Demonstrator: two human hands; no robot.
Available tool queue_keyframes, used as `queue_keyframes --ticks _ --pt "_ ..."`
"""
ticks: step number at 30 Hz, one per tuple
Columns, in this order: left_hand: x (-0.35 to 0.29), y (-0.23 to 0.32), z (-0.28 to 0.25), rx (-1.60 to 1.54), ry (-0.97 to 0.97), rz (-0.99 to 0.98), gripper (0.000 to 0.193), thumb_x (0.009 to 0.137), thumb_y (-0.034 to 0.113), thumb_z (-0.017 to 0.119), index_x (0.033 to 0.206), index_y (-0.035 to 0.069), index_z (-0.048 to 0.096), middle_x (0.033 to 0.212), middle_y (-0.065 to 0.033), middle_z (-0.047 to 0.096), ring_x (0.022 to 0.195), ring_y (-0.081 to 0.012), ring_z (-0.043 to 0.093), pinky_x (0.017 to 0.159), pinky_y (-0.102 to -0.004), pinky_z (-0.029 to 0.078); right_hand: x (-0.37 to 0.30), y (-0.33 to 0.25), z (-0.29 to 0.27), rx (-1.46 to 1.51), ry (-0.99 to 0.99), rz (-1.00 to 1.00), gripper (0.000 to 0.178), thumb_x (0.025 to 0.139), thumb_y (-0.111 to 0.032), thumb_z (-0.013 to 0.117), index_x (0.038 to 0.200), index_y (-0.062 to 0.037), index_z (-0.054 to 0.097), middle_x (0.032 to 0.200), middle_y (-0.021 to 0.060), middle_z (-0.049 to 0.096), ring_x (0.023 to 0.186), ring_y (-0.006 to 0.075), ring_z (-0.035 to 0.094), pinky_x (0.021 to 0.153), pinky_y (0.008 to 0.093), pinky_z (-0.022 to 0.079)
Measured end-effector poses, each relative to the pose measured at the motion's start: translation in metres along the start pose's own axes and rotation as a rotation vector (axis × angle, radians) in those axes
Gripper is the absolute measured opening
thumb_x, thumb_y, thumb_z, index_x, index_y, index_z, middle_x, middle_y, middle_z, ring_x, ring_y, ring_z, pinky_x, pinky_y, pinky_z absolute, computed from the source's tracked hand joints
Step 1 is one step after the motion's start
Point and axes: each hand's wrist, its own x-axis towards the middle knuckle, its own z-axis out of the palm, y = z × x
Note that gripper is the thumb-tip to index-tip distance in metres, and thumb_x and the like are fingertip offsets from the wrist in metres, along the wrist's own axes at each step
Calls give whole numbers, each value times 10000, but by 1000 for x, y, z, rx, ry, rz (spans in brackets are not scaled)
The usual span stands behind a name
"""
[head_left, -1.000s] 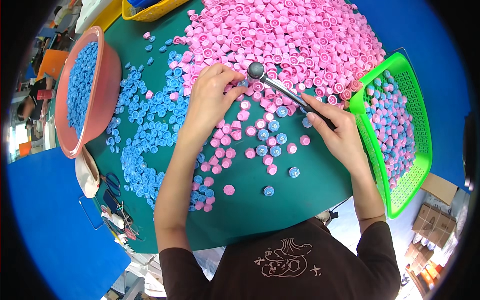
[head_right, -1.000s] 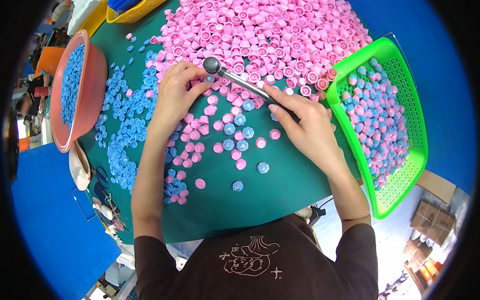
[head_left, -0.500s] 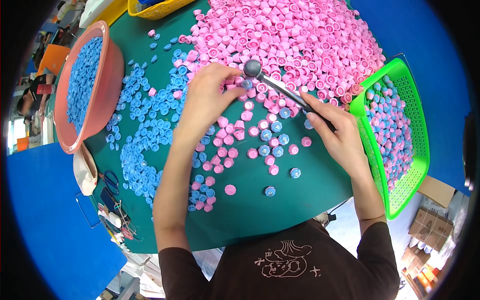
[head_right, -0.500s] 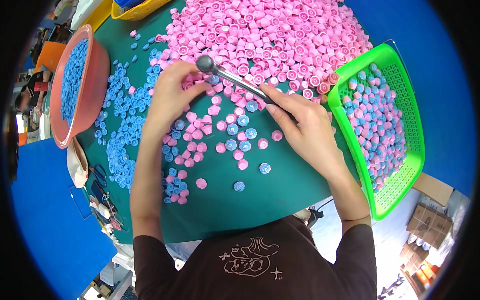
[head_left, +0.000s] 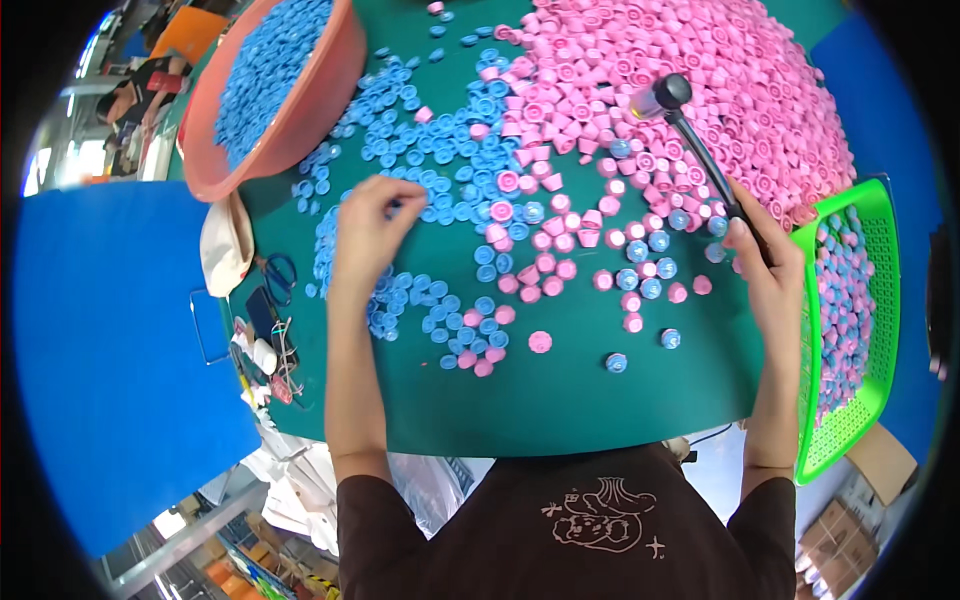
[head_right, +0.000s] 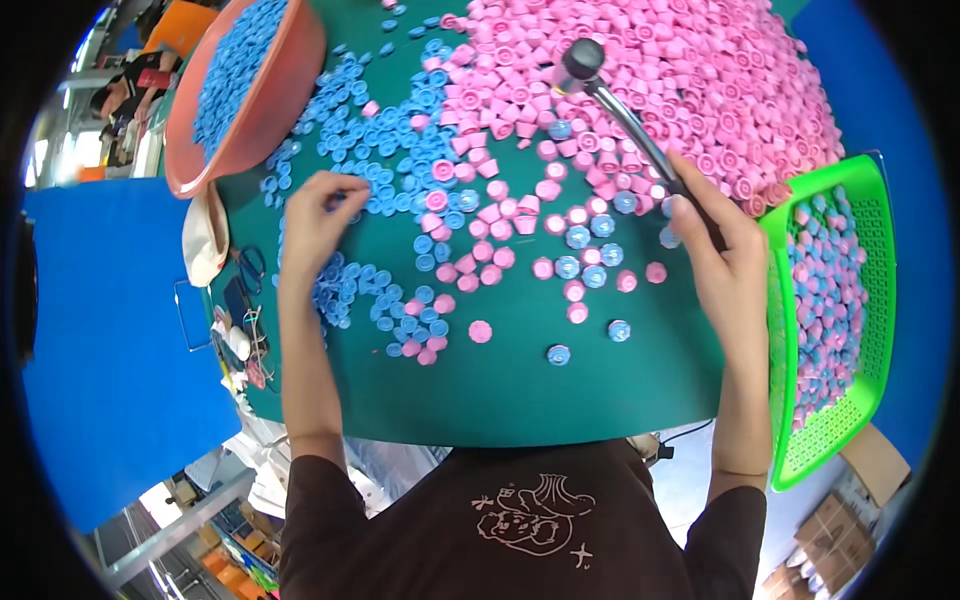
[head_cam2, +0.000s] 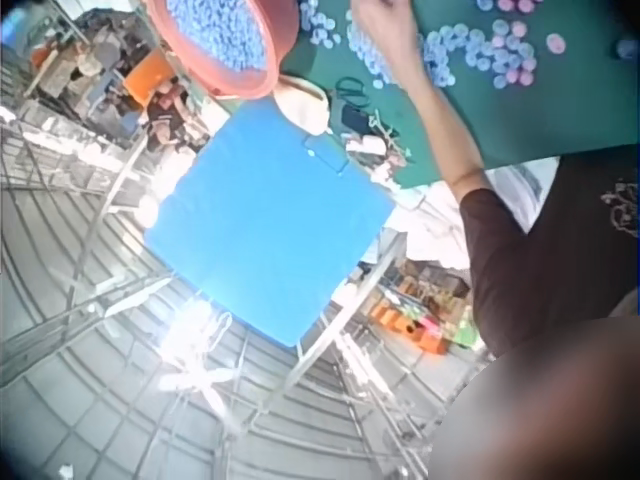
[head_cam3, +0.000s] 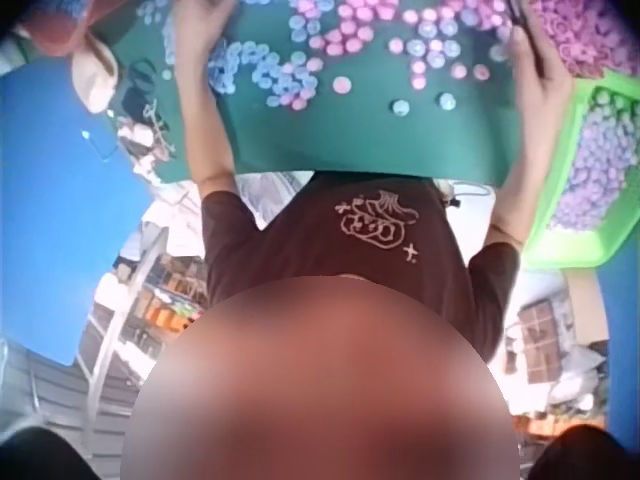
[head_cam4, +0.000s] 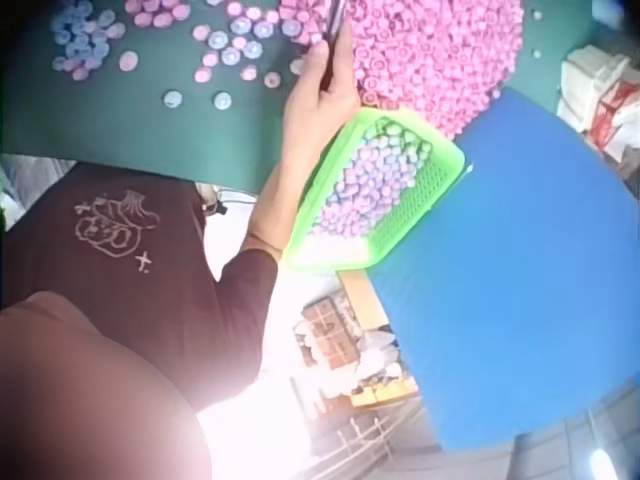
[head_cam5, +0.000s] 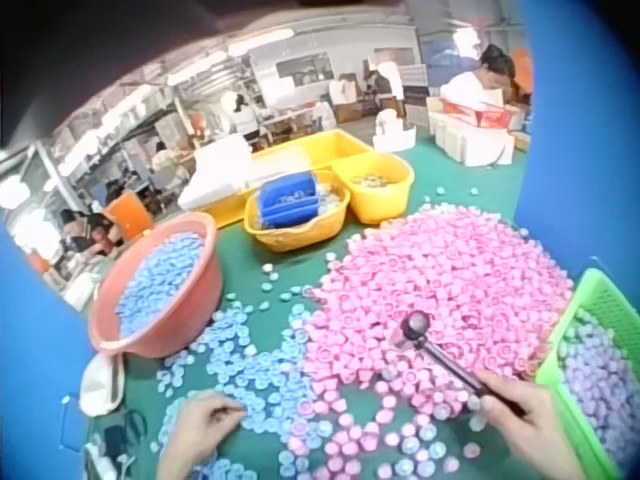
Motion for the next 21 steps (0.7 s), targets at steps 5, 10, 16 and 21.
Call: queue_keyframes --ticks 5,10,16,21 --pt "-6 8 13 -16 -26 37 139 800 105 732 923 41 720 867 -84 669 816 -247 620 754 -360 486 -4 2 4 -12 -21 0 371 954 -125 626 1320 -65 617 945 -3 674 754 45 534 656 197 436" --pt "-6 18 14 36 -87 150 157 784 83 746 932 41 716 879 -76 666 841 -248 619 768 -349 488 -12 -5 4 -81 -19 13 371 954 -119 626 1325 -91 619 840 -20 642 695 33 512 598 195 402" --pt "-29 23 11 57 -92 317 176 758 43 764 925 40 709 896 -79 666 829 -240 617 761 -339 492 -17 -1 0 -84 -26 15 369 950 -119 636 1315 -72 622 937 16 689 743 43 541 646 209 438" --pt "-29 28 19 -23 -105 147 198 760 59 773 945 39 704 893 -79 664 775 -215 606 709 -328 494 -18 9 -1 -62 -17 -54 364 945 -102 634 1304 -43 620 1081 72 714 905 84 622 801 242 495"
